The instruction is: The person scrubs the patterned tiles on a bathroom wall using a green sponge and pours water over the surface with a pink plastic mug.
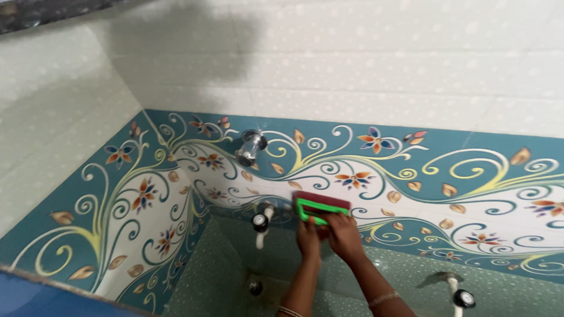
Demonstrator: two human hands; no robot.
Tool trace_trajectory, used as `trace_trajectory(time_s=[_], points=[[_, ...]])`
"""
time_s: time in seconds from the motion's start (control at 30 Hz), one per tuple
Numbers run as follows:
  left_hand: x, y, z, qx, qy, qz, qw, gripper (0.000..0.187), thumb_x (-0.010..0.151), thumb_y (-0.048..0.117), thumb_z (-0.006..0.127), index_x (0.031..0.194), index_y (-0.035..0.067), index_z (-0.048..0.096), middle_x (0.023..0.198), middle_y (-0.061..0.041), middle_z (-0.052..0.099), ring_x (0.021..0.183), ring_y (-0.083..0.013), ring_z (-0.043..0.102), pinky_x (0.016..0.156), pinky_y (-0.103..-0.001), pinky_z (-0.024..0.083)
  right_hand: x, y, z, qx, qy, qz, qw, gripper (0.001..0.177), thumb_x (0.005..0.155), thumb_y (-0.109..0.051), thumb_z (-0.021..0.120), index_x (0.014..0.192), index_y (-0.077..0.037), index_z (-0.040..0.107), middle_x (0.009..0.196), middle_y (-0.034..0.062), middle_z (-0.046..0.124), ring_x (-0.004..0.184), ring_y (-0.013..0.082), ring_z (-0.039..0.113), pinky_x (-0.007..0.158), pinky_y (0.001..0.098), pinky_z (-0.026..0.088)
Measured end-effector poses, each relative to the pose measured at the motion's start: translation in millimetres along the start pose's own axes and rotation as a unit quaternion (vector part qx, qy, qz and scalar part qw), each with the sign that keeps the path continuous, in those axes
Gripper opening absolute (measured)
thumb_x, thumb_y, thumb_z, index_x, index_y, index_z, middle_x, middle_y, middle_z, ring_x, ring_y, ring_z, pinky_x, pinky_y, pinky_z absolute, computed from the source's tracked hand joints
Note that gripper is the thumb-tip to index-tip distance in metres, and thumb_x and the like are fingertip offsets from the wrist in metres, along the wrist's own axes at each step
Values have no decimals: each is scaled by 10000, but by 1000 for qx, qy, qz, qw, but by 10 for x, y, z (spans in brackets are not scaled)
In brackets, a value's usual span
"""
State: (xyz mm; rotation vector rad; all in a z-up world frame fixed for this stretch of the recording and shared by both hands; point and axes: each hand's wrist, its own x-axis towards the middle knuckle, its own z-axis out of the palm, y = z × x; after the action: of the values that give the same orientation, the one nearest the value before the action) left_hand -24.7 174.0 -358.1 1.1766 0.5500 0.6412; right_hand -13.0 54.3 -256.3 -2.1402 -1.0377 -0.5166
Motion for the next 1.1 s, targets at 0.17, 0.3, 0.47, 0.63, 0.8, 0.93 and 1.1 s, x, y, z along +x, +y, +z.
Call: trace_trajectory(time_s=[0.17, 0.3, 0.47, 0.63, 0.8, 0.93, 1.1], points=[[-659, -206, 620, 90, -105, -161, 977, 390, 943, 384, 692, 1188, 80, 680, 840, -60, 730, 651, -99, 705, 588, -283, 599, -805, 478, -370, -53, 106, 120, 986, 357, 808, -36, 666, 1150, -138, 673, 1085, 84, 686, 1034, 334, 588, 867, 467, 405], [-1033, 84, 1173, 58, -150, -79, 984, 358, 934, 315, 773, 1078, -12, 748, 806, -76, 734, 630, -117, 683, 583, -276, 578, -928, 649, -831, -101, 194, 139, 966, 420, 781, 5, 647, 1172, -141, 689, 1096, 105, 670, 1076, 365, 566, 921, 460, 411], [-1275, 1207, 1924, 20, -211, 107, 971, 363, 930, 318, 718, 1074, -12, 759, 790, -58, 777, 645, -105, 751, 578, -266, 566, -246, 428, -1899, -115, 331, 60, 935, 423, 879, 47, 646, 1264, -124, 690, 1242, 96, 655, 1196, 298, 553, 1020, 447, 394], [-1181, 2167, 2275, -144, -239, 120, 953, 330, 951, 258, 732, 1083, -44, 713, 861, -56, 742, 630, -123, 690, 568, -281, 537, 495, -101, -2618, -164, 368, 0, 915, 398, 865, -3, 730, 1237, -144, 712, 1224, 91, 639, 1201, 319, 535, 1027, 456, 381], [-1006, 1969, 1993, -95, -216, 219, 947, 294, 1022, 252, 681, 1158, -8, 695, 939, -62, 745, 726, -113, 694, 627, -261, 554, 477, -110, -2282, -111, 327, 17, 938, 388, 860, 6, 720, 1227, -116, 678, 1177, 77, 680, 1095, 315, 539, 977, 442, 399], [-1010, 1096, 1517, 3, -135, 166, 977, 328, 1004, 300, 636, 1183, 29, 688, 861, -47, 751, 628, -100, 696, 531, -258, 536, -28, 169, -1685, -115, 218, 50, 968, 400, 803, -3, 679, 1178, -142, 692, 1143, 49, 693, 1032, 323, 558, 906, 454, 405], [-1036, -253, 1153, 64, -139, 52, 987, 291, 984, 280, 643, 1125, 35, 712, 796, -64, 762, 566, -111, 692, 507, -275, 544, -898, 646, -982, -111, 174, 124, 971, 367, 806, -57, 681, 1162, -145, 680, 1157, 58, 655, 1070, 339, 550, 935, 482, 420]])
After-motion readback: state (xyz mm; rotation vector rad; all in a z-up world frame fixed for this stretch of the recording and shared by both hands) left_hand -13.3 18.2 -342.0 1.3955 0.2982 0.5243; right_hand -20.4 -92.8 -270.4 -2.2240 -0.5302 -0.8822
